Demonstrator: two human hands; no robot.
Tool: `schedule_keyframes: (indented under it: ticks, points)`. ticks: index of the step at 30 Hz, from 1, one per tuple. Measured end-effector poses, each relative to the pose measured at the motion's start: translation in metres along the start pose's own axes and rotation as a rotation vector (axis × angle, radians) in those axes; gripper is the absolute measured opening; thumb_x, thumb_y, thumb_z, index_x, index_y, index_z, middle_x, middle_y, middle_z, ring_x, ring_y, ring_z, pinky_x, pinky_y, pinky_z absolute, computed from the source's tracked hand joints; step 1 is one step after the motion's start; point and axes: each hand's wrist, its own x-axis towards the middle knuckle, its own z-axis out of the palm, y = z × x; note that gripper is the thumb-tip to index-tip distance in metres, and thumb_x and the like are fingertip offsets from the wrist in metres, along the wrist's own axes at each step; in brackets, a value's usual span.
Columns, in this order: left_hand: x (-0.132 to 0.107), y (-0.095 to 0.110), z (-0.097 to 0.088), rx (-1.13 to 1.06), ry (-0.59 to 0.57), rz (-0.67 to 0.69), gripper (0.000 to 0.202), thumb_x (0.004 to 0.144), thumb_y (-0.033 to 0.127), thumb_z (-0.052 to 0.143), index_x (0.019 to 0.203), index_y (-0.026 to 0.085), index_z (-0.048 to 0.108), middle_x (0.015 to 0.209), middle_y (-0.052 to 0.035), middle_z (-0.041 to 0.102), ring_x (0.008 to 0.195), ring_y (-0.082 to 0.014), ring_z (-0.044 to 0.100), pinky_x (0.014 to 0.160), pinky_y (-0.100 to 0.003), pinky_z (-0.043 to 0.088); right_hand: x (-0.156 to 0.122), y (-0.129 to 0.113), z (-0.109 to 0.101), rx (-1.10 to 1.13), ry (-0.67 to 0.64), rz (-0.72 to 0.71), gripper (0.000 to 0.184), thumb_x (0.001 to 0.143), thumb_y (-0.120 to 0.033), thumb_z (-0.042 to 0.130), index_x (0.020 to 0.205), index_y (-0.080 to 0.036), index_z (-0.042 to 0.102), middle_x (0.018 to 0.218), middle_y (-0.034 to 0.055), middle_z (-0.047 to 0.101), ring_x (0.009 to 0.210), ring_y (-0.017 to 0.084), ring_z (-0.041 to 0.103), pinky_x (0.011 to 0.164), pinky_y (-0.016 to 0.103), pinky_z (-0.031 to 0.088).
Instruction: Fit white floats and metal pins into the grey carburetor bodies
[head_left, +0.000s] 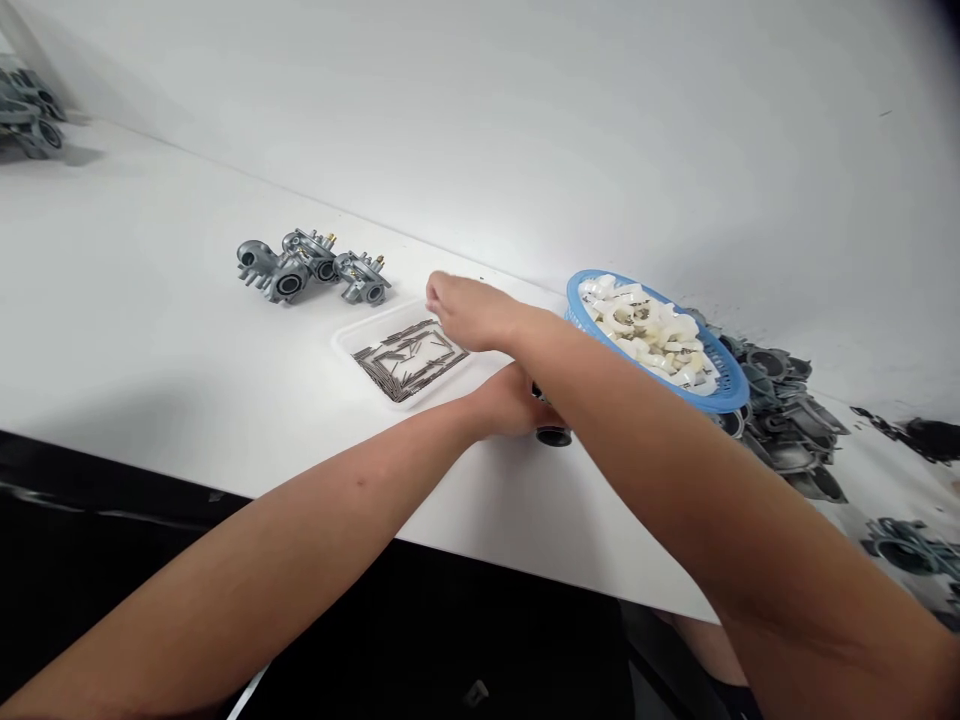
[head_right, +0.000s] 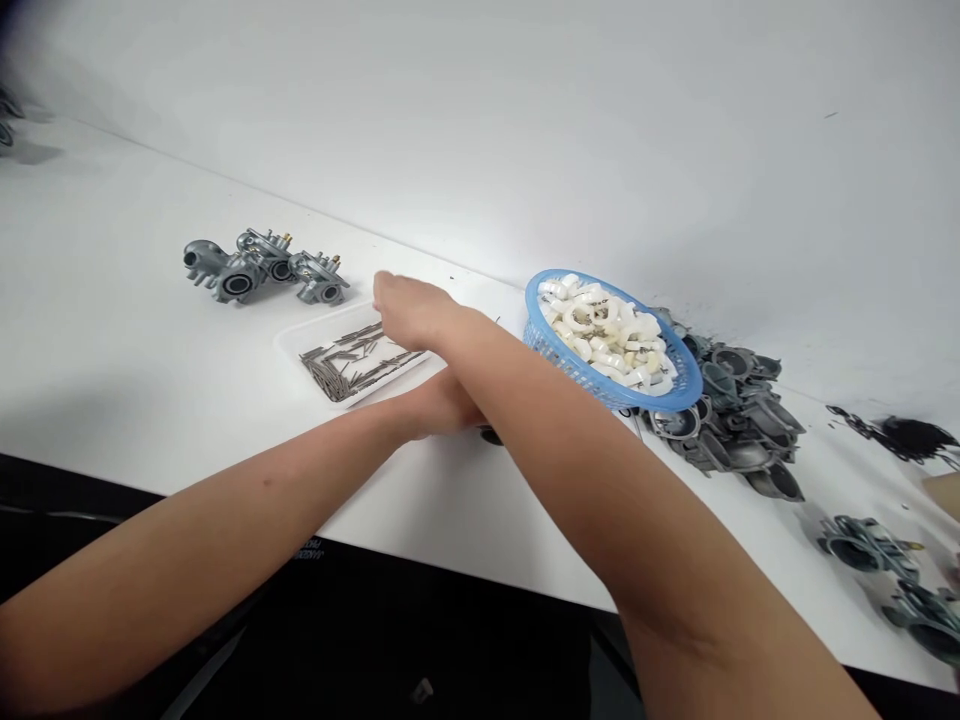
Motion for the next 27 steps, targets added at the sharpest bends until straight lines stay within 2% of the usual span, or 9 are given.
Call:
schedule_keyframes:
  ticks: [4, 8, 10, 13, 18, 19, 21, 25, 27]
  points:
    - [-0.012, 0.002, 0.001, 0.079, 0.001, -0.114, 0.058, 0.063, 0.043, 0.094, 0.108, 0.025, 0.061, 0.117, -0.0112, 0.068, 0.108, -0.0366, 0.067, 0.092, -0.057, 0.053, -0.046, 0.021, -0.024, 0.255, 0.306, -0.033, 0.014, 0.107, -0.031, 0.043, 0.096, -0.024, 0.047, 0.090, 0.0034, 0.055, 0.080, 0.019, 0.054, 0.078, 0.038, 0.049]
    - [-0.013, 0.007, 0.003, 0.055, -0.009, -0.164, 0.061, 0.064, 0.045, 0.093, 0.109, 0.024, 0.059, 0.112, -0.0102, 0.068, 0.096, -0.0297, 0.069, 0.086, -0.053, 0.055, -0.100, 0.057, -0.022, 0.384, 0.495, -0.058, 0.016, 0.107, -0.035, 0.046, 0.095, -0.024, 0.049, 0.093, 0.0023, 0.052, 0.085, 0.017, 0.054, 0.080, 0.035, 0.049]
    - [-0.014, 0.011, 0.004, 0.039, -0.001, -0.194, 0.056, 0.066, 0.038, 0.093, 0.107, 0.023, 0.058, 0.110, -0.0088, 0.068, 0.091, -0.0249, 0.069, 0.083, -0.047, 0.056, -0.125, 0.076, -0.009, 0.430, 0.575, -0.093, 0.016, 0.108, -0.034, 0.044, 0.096, -0.024, 0.049, 0.094, 0.0026, 0.055, 0.081, 0.016, 0.054, 0.073, 0.032, 0.049]
    - [-0.016, 0.016, 0.006, 0.021, 0.004, -0.208, 0.051, 0.069, 0.028, 0.091, 0.107, 0.022, 0.058, 0.109, -0.0073, 0.068, 0.090, -0.0207, 0.068, 0.082, -0.041, 0.056, -0.152, 0.099, 0.018, 0.402, 0.696, -0.160, 0.012, 0.106, -0.031, 0.048, 0.096, -0.024, 0.051, 0.085, 0.0010, 0.055, 0.072, 0.014, 0.055, 0.062, 0.029, 0.046]
    - [-0.017, 0.015, 0.007, -0.086, -0.029, -0.173, 0.041, 0.073, 0.018, 0.088, 0.102, 0.020, 0.060, 0.097, -0.0032, 0.068, 0.089, -0.0182, 0.068, 0.083, -0.038, 0.055, -0.167, 0.119, 0.064, 0.251, 1.167, -0.252, 0.006, 0.096, -0.017, 0.066, 0.094, -0.023, 0.066, 0.085, 0.0016, 0.070, 0.075, 0.015, 0.068, 0.068, 0.030, 0.056]
    - [-0.016, 0.014, 0.007, -0.098, -0.024, -0.175, 0.041, 0.072, 0.018, 0.089, 0.102, 0.020, 0.060, 0.095, -0.0024, 0.068, 0.087, -0.0181, 0.068, 0.083, -0.039, 0.055, -0.167, 0.121, 0.071, 0.253, 1.222, -0.243, 0.007, 0.094, -0.016, 0.068, 0.095, -0.024, 0.069, 0.086, 0.0019, 0.073, 0.076, 0.016, 0.070, 0.069, 0.030, 0.058]
    - [-0.015, 0.011, 0.007, -0.122, -0.027, -0.184, 0.044, 0.071, 0.020, 0.091, 0.103, 0.020, 0.061, 0.093, -0.0014, 0.067, 0.086, -0.0187, 0.068, 0.083, -0.042, 0.056, -0.166, 0.123, 0.082, 0.333, 1.243, -0.209, 0.012, 0.092, -0.017, 0.072, 0.101, -0.024, 0.072, 0.091, 0.0025, 0.077, 0.077, 0.017, 0.074, 0.070, 0.030, 0.062]
    - [-0.014, 0.008, 0.004, -0.122, -0.050, -0.180, 0.049, 0.069, 0.028, 0.094, 0.106, 0.021, 0.062, 0.096, -0.0010, 0.067, 0.089, -0.0185, 0.066, 0.085, -0.043, 0.055, -0.166, 0.121, 0.092, 0.677, 1.097, -0.072, 0.031, 0.087, -0.022, 0.078, 0.118, -0.025, 0.071, 0.093, 0.0016, 0.079, 0.086, 0.018, 0.078, 0.073, 0.029, 0.066]
    - [-0.016, 0.008, 0.003, -0.111, -0.064, -0.167, 0.049, 0.071, 0.032, 0.094, 0.107, 0.022, 0.063, 0.098, -0.0004, 0.067, 0.090, -0.0179, 0.066, 0.086, -0.042, 0.054, -0.168, 0.118, 0.092, 0.796, 1.054, -0.007, 0.027, 0.085, -0.025, 0.081, 0.111, -0.024, 0.074, 0.091, 0.0015, 0.079, 0.085, 0.018, 0.078, 0.075, 0.029, 0.067]
